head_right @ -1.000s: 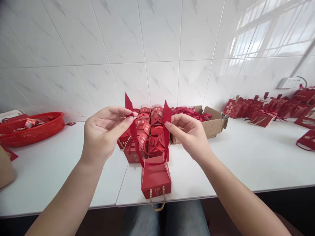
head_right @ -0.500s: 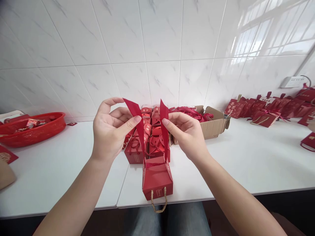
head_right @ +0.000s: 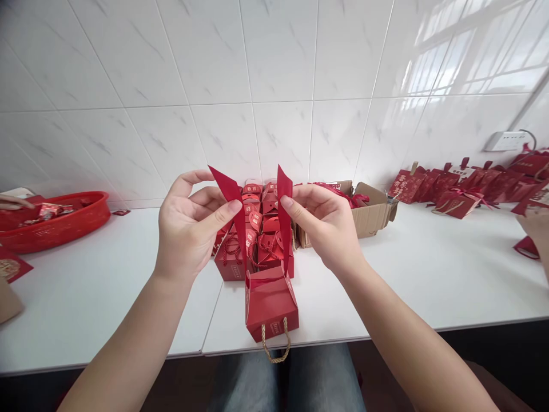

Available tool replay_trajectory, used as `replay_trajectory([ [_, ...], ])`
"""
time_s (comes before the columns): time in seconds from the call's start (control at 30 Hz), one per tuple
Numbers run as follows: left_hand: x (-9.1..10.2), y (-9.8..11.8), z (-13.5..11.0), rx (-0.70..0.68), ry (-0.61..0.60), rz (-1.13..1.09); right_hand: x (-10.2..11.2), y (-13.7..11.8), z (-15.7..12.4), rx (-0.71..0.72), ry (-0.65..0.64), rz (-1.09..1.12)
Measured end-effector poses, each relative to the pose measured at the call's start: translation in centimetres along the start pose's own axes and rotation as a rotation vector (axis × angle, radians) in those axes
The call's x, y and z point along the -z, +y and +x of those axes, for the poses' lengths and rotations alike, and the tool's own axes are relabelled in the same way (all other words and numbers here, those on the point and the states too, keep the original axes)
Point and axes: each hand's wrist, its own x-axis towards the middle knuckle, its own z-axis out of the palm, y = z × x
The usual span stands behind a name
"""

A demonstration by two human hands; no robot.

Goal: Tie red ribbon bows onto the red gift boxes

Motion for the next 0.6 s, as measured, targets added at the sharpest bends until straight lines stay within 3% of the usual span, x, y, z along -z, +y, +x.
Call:
replay_trajectory([
  [0.13, 0.1, 0.0, 0.0, -0.006, -0.003, 0.001, -0.1, -0.1, 0.1, -0.012, -0.028, 0.034],
  [0.4, -0.9, 0.4, 0.9, -0.001, -0.121, 0.072, -1.5, -0.7, 1.2, -0.116, -0.251, 0.051],
  [0.6, -0.6, 0.0, 1.7, -0.169, -0.1, 0.222, -1.4, -0.8, 1.4, -0.161, -0.323, 0.042],
])
